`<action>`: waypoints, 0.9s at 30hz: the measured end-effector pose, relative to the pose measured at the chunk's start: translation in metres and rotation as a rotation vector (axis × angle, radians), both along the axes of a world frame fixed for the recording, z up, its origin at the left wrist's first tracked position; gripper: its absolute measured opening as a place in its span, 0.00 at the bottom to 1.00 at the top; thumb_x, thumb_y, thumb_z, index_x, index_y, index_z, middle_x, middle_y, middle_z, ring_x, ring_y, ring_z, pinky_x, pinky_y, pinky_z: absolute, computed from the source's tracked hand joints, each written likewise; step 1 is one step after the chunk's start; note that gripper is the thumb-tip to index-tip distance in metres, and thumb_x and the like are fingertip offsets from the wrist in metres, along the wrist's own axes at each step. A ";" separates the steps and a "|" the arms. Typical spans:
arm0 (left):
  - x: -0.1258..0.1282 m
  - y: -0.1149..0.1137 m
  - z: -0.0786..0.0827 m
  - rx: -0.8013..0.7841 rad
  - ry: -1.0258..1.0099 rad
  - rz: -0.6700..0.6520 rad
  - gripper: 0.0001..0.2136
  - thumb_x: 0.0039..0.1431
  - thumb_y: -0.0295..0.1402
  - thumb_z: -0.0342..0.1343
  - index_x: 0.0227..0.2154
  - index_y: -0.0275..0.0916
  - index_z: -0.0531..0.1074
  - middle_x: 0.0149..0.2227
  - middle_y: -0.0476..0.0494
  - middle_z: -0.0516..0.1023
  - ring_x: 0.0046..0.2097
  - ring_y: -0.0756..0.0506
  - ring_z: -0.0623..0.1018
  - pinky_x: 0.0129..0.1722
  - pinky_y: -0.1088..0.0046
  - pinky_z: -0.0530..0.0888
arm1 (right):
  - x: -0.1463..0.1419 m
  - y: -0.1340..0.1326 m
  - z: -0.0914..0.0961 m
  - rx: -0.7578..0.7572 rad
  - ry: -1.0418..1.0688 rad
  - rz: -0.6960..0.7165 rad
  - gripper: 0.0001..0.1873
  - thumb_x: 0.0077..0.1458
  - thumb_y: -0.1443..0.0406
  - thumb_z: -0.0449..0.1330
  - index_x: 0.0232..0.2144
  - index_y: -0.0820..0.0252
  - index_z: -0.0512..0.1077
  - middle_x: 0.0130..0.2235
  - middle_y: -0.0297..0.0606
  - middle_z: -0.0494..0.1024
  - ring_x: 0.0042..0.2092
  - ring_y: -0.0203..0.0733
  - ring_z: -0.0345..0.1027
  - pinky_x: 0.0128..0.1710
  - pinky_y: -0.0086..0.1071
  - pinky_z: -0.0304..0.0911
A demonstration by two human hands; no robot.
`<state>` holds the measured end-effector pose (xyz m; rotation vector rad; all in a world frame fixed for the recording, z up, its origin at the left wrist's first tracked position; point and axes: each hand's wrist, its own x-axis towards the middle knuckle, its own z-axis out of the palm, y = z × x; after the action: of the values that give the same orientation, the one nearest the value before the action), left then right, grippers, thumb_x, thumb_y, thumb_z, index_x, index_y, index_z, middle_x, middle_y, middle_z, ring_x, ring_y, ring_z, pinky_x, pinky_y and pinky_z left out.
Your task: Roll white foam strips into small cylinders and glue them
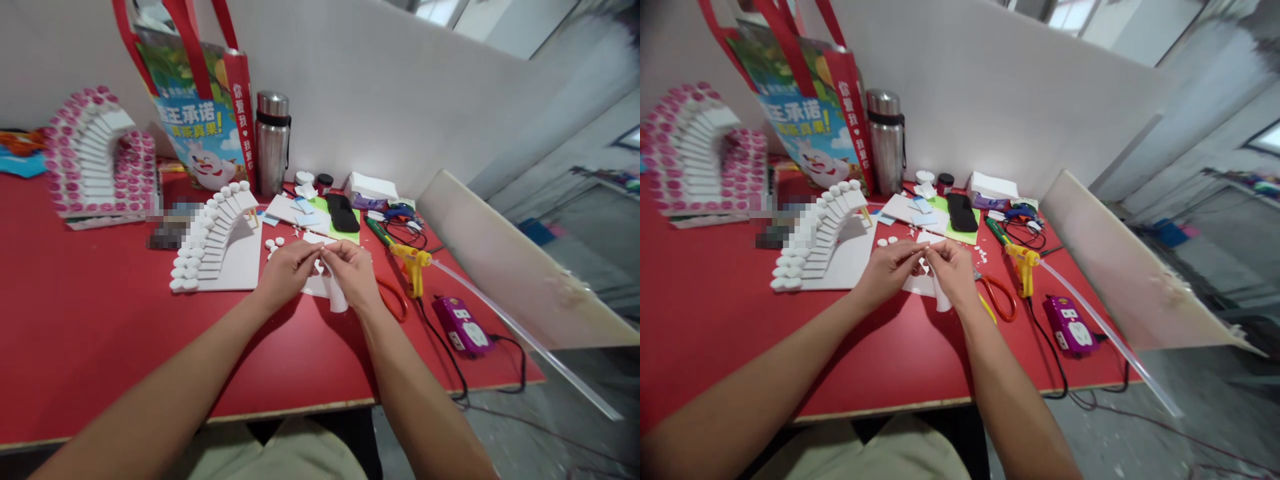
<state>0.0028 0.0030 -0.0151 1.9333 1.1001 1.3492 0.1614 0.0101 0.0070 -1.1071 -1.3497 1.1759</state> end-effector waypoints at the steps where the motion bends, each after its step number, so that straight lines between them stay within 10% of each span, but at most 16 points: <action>1: -0.001 0.001 0.001 -0.084 -0.069 -0.035 0.14 0.70 0.33 0.53 0.48 0.37 0.83 0.33 0.43 0.81 0.30 0.48 0.79 0.35 0.69 0.76 | 0.000 0.000 0.000 0.004 -0.005 0.012 0.09 0.52 0.59 0.67 0.28 0.58 0.75 0.25 0.32 0.77 0.24 0.34 0.66 0.27 0.31 0.62; 5: -0.006 0.005 0.006 -0.310 -0.175 -0.110 0.12 0.66 0.35 0.58 0.42 0.36 0.84 0.26 0.47 0.78 0.26 0.49 0.75 0.28 0.72 0.73 | 0.000 0.000 0.001 0.069 -0.108 0.037 0.09 0.54 0.59 0.67 0.29 0.58 0.75 0.25 0.32 0.77 0.24 0.34 0.66 0.28 0.31 0.63; 16: -0.006 0.004 0.005 0.068 0.089 0.034 0.11 0.66 0.26 0.54 0.32 0.39 0.81 0.33 0.43 0.81 0.38 0.45 0.78 0.39 0.69 0.71 | 0.003 0.001 0.003 -0.170 0.015 0.080 0.21 0.45 0.50 0.75 0.27 0.59 0.76 0.26 0.35 0.80 0.23 0.36 0.70 0.25 0.30 0.66; 27: -0.007 0.005 0.004 -0.085 -0.033 -0.054 0.10 0.67 0.32 0.56 0.39 0.38 0.83 0.31 0.44 0.79 0.33 0.46 0.77 0.36 0.69 0.73 | 0.004 0.000 0.000 -0.014 -0.076 0.028 0.12 0.52 0.56 0.69 0.26 0.57 0.74 0.24 0.33 0.77 0.24 0.36 0.67 0.26 0.31 0.63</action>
<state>-0.0040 0.0083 -0.0113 1.8599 1.0646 1.2809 0.1649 0.0100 0.0073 -1.1565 -1.4208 1.1755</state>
